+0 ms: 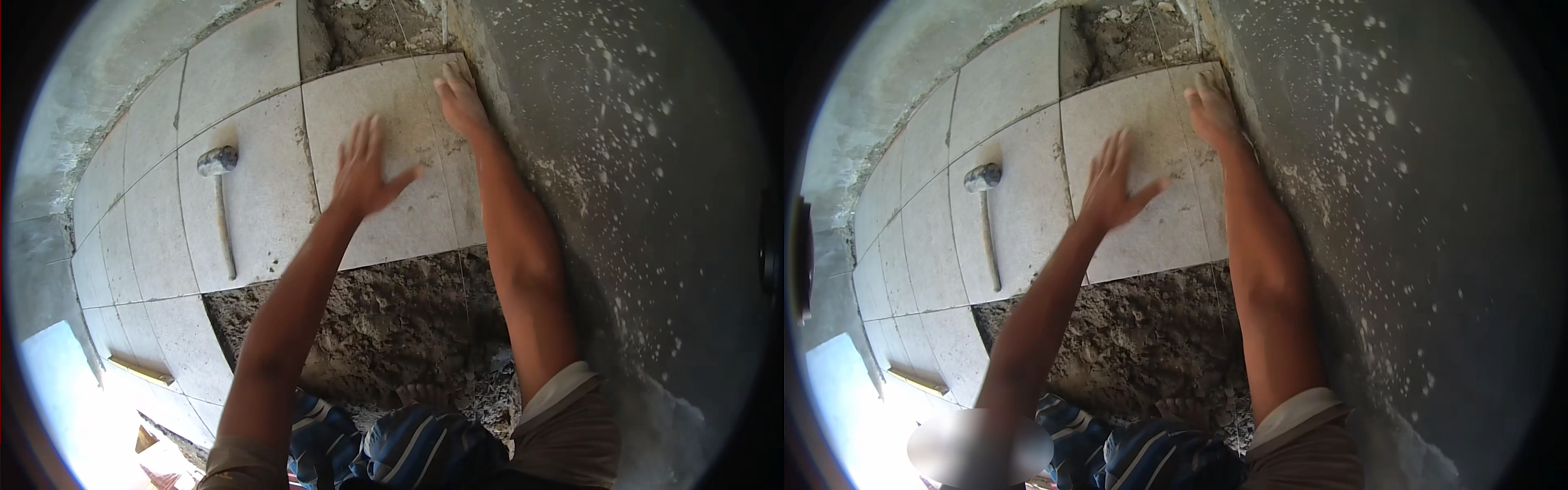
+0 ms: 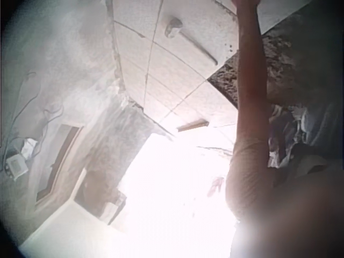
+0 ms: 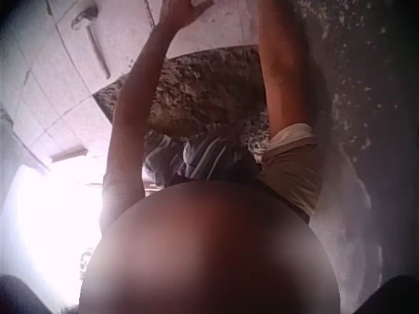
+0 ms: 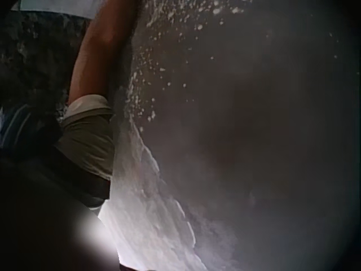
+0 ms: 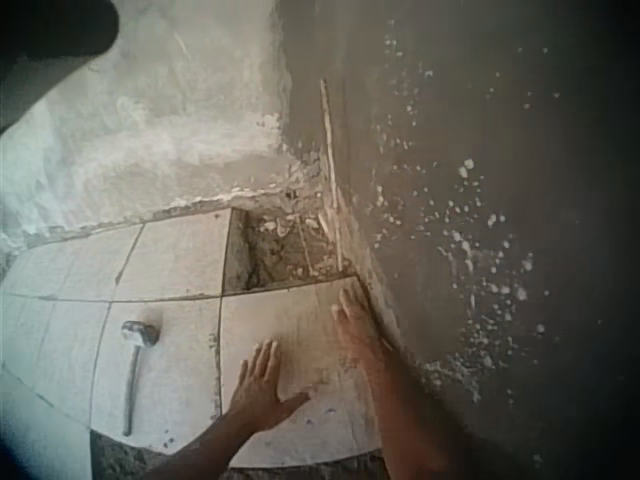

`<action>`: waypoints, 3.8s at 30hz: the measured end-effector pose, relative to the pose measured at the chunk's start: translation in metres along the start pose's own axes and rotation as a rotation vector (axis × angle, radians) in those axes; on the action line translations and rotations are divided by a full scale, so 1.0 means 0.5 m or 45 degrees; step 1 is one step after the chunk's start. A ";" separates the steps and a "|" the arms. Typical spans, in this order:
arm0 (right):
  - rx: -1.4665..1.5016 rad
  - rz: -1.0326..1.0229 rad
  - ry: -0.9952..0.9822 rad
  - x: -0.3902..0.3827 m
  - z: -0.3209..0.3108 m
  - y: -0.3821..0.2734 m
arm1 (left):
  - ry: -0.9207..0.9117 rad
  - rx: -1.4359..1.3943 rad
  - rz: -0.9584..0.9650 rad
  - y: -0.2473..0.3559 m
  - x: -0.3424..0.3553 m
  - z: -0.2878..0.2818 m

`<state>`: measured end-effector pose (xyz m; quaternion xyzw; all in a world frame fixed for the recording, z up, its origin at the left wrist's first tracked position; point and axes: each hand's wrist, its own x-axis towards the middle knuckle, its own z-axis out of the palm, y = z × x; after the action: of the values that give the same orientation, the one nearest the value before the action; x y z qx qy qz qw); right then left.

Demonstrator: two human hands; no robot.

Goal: Apply mortar and lay floor tiles to complete a tiled floor surface.

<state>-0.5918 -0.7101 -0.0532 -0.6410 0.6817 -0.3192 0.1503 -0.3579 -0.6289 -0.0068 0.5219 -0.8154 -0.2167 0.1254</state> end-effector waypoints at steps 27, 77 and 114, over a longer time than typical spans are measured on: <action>-0.257 0.295 -0.214 -0.652 -0.168 -0.101 | 0.301 0.293 0.063 -0.140 -0.472 -0.020; -0.348 0.035 -0.206 -0.109 0.007 -0.110 | 0.296 0.138 0.360 -0.166 -0.423 -0.044; -0.568 -0.111 -0.067 -0.424 -0.039 -0.097 | 0.397 0.205 0.116 -0.126 -0.537 -0.059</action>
<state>-0.5378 -0.4987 -0.0517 -0.6952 0.7030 -0.1501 0.0086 -0.1813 -0.4152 -0.0058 0.5200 -0.8236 -0.0615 0.2178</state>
